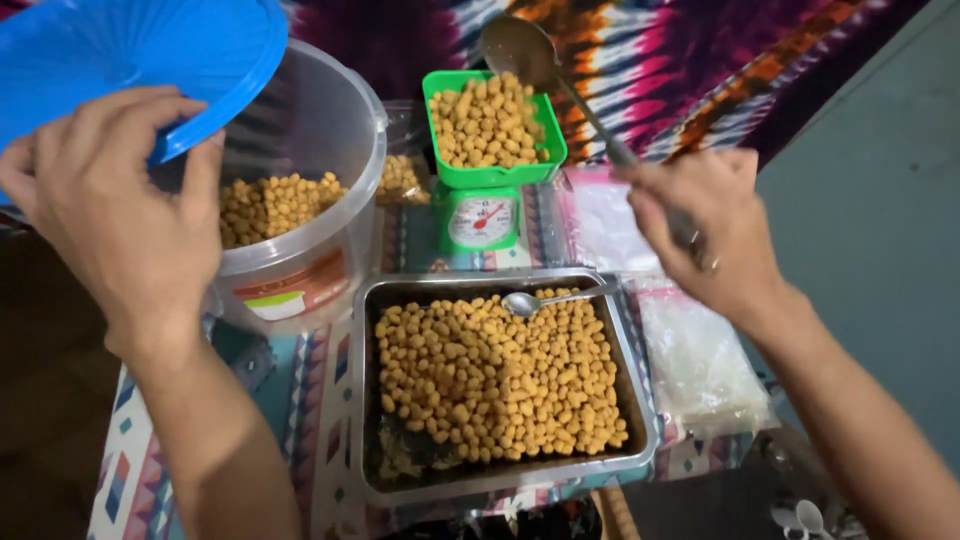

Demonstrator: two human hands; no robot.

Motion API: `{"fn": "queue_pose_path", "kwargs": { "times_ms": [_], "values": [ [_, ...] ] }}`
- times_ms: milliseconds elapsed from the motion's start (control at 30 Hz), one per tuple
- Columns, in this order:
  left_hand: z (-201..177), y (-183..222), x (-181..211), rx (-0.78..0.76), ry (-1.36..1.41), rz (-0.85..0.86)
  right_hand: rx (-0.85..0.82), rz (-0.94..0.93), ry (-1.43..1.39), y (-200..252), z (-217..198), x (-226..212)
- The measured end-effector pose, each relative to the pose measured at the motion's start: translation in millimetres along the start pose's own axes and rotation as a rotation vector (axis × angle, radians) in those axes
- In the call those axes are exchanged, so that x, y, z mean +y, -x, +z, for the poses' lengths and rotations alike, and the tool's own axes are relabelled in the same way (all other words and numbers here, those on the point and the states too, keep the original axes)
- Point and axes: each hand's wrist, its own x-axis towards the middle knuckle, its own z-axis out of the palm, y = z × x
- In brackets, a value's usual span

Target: Measuring and portioning small snacks from a large container into a tray using a ladle and a scale.

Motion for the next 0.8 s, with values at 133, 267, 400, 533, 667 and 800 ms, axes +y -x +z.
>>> {"fn": "queue_pose_path", "kwargs": {
  "times_ms": [133, 267, 400, 533, 667, 800],
  "values": [
    [2, 2, -2, 0.02, 0.021, -0.003, 0.029, -0.244, 0.191, 11, -1, -2],
    [0, -2, 3, 0.028, 0.045, -0.02, 0.162, -0.26, 0.046, 6, -6, -15],
    [-2, -9, 10, 0.076, 0.071, -0.027, 0.216, -0.194, -0.234, -23, 0, -43],
    [1, -12, 16, 0.194, 0.101, -0.101, 0.075, -0.252, -0.513, -62, 17, -68],
    [0, -16, 19, 0.229, 0.111, -0.156, -0.057, -0.398, -0.712, -102, 73, -66],
    [0, -13, 17, 0.195, 0.086, -0.135, -0.08, -0.395, -0.561, -141, 115, -97]
  ]
}}
